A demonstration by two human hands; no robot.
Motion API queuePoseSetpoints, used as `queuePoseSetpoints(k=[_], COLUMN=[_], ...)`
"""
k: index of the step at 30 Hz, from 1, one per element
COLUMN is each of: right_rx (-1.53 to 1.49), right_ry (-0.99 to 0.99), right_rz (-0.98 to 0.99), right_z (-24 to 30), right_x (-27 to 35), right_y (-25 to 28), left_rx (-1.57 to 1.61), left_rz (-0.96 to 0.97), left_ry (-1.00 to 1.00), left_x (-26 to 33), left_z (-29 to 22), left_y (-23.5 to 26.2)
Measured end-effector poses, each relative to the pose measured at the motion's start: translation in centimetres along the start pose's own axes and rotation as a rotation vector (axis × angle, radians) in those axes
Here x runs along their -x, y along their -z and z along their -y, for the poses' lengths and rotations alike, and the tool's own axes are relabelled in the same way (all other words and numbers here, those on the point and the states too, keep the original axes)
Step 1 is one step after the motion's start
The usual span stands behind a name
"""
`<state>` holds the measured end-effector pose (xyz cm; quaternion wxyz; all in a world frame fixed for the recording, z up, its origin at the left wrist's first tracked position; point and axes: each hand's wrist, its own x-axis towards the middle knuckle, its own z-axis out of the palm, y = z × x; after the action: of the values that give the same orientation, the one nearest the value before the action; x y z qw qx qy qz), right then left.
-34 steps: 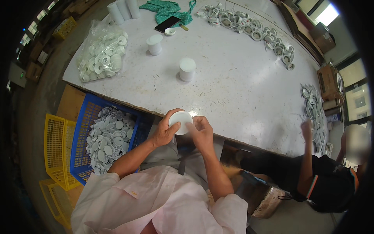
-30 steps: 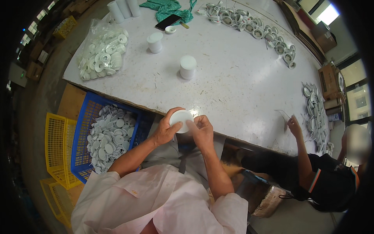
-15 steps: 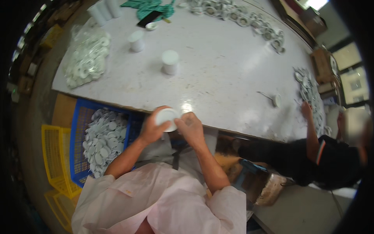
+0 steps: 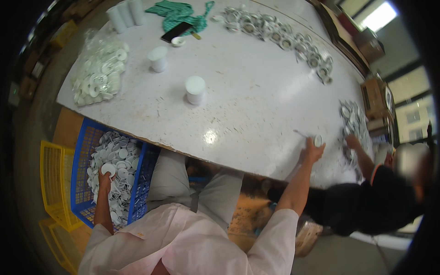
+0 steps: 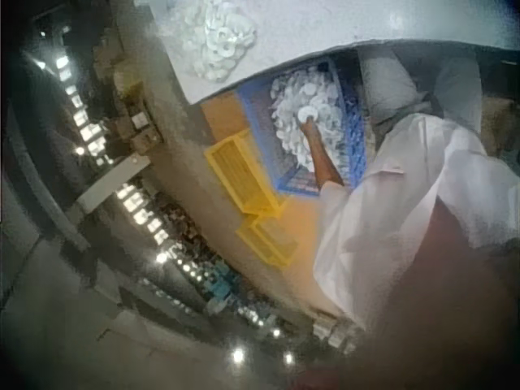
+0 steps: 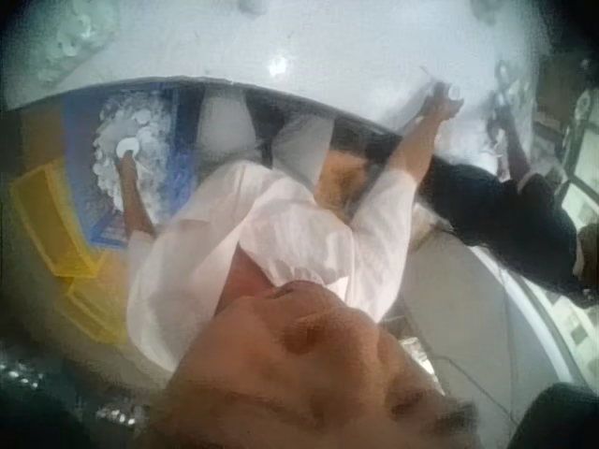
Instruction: The person assembles small lights by taking housings from a basket, picking circular diffuser discs from a stack, fitting each disc onto a housing by hand, and placing the assembled lights onto the table.
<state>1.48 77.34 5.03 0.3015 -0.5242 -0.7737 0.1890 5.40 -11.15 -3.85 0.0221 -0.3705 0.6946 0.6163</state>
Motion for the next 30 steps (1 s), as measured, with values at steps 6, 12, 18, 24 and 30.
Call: queuePoseSetpoints(k=[6, 12, 18, 24, 30], right_rx=[0.082, -0.301, -0.576, -0.684, -0.644], right_ry=[0.092, 0.309, 0.738, 0.954, 1.117], right_rz=[0.112, 0.273, 0.515, 0.913, 1.083], right_z=[4.1, 8.4, 14.9, 20.6, 21.6], right_x=[2.7, 12.4, 24.6, 33.5, 36.2], right_y=[0.3, -0.5, 2.7, 6.9, 8.3], left_rx=[-0.026, -0.515, -0.018, 0.22, 0.165], left_rz=[-0.115, -0.463, 0.565, 1.097, 1.182], left_ry=[0.082, -0.201, -0.357, -0.359, -0.445], left_x=[-3.3, -7.5, 9.4, 17.5, 17.1], left_z=[4.9, 8.2, -9.1, -16.4, -17.3], left_y=[9.4, 13.4, -12.3, -24.3, -23.9])
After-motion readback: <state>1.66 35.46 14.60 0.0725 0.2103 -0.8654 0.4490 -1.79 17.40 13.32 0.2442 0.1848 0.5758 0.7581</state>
